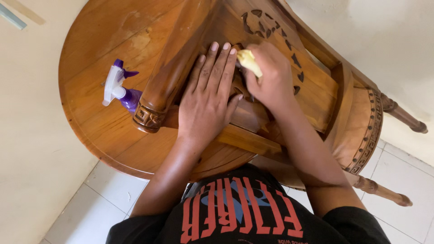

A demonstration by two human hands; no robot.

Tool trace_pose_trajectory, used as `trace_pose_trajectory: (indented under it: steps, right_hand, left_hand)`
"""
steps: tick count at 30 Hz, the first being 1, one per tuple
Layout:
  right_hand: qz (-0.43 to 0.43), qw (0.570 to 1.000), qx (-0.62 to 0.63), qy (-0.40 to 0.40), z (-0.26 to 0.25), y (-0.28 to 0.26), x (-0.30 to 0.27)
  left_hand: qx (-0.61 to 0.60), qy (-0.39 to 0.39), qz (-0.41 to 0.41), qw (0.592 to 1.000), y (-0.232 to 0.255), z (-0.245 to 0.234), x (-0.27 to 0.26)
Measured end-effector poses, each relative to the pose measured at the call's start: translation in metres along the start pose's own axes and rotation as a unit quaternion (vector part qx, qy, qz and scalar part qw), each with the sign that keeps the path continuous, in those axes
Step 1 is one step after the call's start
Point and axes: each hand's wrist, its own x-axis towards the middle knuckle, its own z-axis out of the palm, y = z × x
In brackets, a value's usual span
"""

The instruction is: The person wipes a round wooden table with a yellow cloth and a purple spray bottle. They then lift a wooden chair, place it on the table, and wipe the chair's backrest and legs with the cloth.

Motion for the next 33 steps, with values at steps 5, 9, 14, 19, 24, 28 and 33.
trace_pose_trajectory:
  steps: [5,9,14,19,24,28,33]
  right_hand:
    - [-0.024,0.999,0.032,-0.006,-0.003,0.034,0.011]
    - [0.017,1.0,0.015,0.021,0.002,0.071,0.024]
    - [0.041,0.995,-0.08,0.049,0.013,0.102,0.032]
    - [0.029,0.994,-0.092,0.055,0.005,0.071,0.03]
    - [0.037,0.996,-0.061,0.046,-0.005,0.029,0.023]
    - [0.047,0.998,0.005,0.037,-0.001,0.002,0.008]
    - [0.07,0.997,0.014,0.017,-0.008,-0.031,0.002]
  left_hand:
    - [-0.034,0.008,-0.002,0.999,0.0,-0.002,-0.002]
    - [-0.02,0.01,0.0,1.0,0.001,-0.003,-0.004]
    - [-0.003,0.028,0.002,1.0,0.001,-0.002,-0.003]
    - [-0.027,0.027,-0.002,0.999,0.002,0.001,-0.003]
    - [-0.006,0.031,-0.001,1.0,0.001,0.003,-0.002]
    - [-0.007,0.03,-0.003,1.0,0.001,0.004,-0.001]
    - [-0.019,0.016,-0.009,1.0,0.002,-0.001,-0.003]
